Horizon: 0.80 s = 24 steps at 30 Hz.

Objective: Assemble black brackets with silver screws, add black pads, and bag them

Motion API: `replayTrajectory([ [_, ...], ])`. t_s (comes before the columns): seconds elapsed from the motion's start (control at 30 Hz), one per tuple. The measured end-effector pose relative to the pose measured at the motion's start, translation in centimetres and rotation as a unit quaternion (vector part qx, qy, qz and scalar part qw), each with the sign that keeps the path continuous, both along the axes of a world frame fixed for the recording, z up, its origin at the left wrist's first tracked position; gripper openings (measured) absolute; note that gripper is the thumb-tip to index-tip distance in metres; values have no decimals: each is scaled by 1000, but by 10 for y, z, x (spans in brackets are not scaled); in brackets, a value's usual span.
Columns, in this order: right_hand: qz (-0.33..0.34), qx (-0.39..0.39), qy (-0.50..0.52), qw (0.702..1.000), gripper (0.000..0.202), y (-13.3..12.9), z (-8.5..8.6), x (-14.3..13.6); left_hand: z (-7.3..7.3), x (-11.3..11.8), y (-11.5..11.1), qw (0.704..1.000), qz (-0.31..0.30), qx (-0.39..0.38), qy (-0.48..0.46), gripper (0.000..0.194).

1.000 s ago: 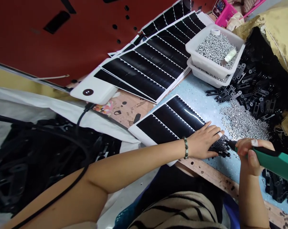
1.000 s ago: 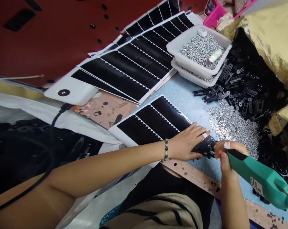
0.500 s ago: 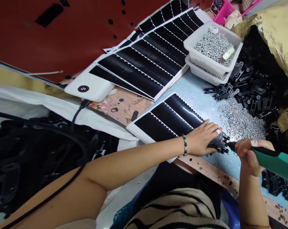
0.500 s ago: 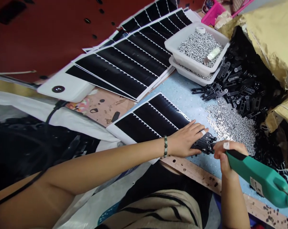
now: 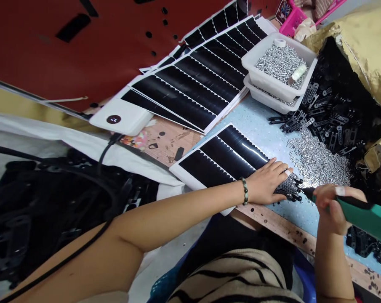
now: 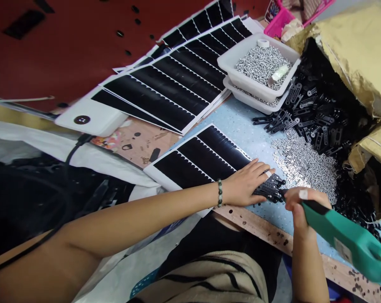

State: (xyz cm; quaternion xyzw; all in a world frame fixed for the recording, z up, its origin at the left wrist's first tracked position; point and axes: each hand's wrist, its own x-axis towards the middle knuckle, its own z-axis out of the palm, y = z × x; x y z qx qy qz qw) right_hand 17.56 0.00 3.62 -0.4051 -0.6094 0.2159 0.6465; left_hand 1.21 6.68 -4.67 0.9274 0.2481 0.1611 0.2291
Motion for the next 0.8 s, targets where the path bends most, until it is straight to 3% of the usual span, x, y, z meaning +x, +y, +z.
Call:
replayTrajectory([
  [0.13,-4,20,13,1000,11,-13,7,6,-2,0,0,1000,-1,9,0,78],
  [0.33,-3,-12,-5,1000,8,-17,2,9,-2,0,1,1000,-5,6,-1,77],
  [0.67,68,-65,22,995,9,-15,-9,-4,-1,1,-1,1000,4,4,-15,77],
  [0.8,28,-20,7,999,8,-18,-3,2,-2,1,-1,1000,8,9,-8,77],
])
